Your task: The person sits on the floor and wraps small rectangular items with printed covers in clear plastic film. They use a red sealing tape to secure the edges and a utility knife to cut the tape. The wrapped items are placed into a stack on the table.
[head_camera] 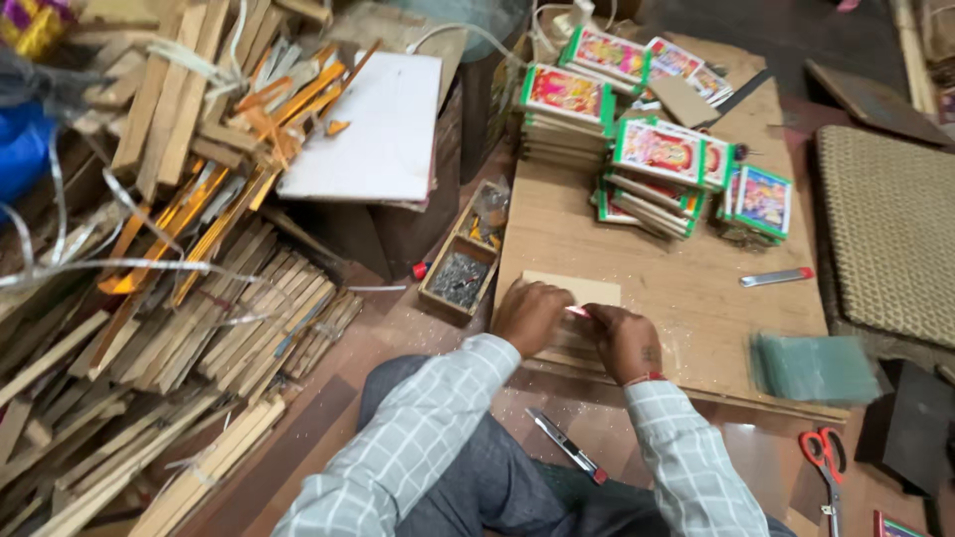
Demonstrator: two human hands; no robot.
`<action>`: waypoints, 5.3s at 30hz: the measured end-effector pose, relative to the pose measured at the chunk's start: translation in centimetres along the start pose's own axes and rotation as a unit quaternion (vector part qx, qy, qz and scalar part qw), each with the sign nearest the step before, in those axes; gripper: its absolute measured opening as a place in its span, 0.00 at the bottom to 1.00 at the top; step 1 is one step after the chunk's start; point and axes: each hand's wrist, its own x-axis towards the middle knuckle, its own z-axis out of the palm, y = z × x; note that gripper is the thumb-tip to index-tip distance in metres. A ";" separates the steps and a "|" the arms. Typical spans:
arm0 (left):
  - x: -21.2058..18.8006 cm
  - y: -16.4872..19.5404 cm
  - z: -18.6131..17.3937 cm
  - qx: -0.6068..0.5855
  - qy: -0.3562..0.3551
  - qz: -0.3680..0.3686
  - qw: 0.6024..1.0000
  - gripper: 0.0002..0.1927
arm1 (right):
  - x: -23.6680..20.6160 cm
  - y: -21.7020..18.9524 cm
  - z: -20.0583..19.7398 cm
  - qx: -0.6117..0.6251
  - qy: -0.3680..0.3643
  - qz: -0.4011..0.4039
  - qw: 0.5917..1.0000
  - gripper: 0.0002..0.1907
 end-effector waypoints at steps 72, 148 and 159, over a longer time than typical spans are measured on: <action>1.0 -5.2 3.1 -0.299 0.089 -0.154 0.938 0.13 | -1.7 4.2 -1.2 -0.156 -0.111 0.015 0.981 0.10; -9.7 -0.4 8.4 -0.233 0.052 -0.207 0.949 0.08 | -14.6 4.3 7.4 0.324 0.171 0.299 0.881 0.19; -9.3 -0.2 7.2 -0.250 0.035 -0.205 0.946 0.06 | -13.5 3.5 6.8 0.269 0.180 0.291 0.900 0.09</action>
